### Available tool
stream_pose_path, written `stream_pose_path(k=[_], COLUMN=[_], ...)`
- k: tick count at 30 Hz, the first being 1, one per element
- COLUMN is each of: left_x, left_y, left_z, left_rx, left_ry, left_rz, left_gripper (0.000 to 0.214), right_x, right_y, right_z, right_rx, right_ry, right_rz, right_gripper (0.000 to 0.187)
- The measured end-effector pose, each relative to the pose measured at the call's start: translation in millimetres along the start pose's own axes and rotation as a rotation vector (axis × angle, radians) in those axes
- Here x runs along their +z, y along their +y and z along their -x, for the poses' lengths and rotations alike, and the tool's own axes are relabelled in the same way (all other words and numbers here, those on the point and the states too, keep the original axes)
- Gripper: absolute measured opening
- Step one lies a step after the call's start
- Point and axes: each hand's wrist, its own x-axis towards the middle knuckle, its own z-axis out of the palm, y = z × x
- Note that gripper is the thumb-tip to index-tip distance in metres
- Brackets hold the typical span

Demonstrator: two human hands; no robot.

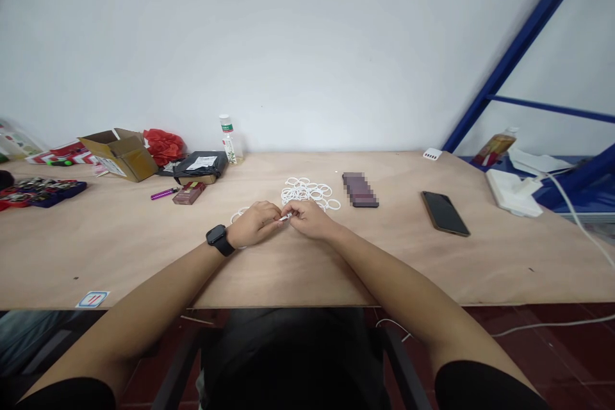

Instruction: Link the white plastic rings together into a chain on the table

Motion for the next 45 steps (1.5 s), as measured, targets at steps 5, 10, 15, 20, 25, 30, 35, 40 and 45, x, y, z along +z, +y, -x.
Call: stream_pose_path(k=[5,10,15,20,25,30,35,40,45], left_x=[0.5,-7.4,-10.3,-6.6,-7.9,-8.4,-6.1,-1.3,1.2], left_y=[-2,-10,-13,-11,-7,-5,-7,-8,-2], left_z=[2,6,8,7,7,6,6,6,3], left_rx=[0.012,-0.140,-0.211,-0.212,-0.219,-0.187,-0.158,-0.130,-0.083], left_ry=[0.075,0.161,0.048,0.002,0.036,0.042,0.031,0.071,0.121], left_rz=[-0.009,-0.116,-0.215,-0.223,-0.200,-0.174,-0.149,-0.140,-0.113], left_gripper=[0.025,0.034,0.042,0.045,0.037,0.030,0.028,0.029,0.040], right_x=[-1,-17,-36,-40,-41,-41,-40,-32,-13], right_y=[4,21,43,47,42,44,42,28,6], right_z=[0,-2,-1,1,3,3,3,1,2], right_rx=[-0.039,-0.005,0.098,0.092,0.063,0.072,0.107,0.091,0.117], right_ry=[0.025,0.147,0.034,-0.139,-0.197,-0.239,-0.223,-0.066,-0.076], right_rz=[-0.019,0.154,0.284,0.383,0.424,0.493,0.552,0.348,-0.164], right_gripper=[0.041,0.047,0.040,0.042,0.039,0.036,0.021,0.018,0.013])
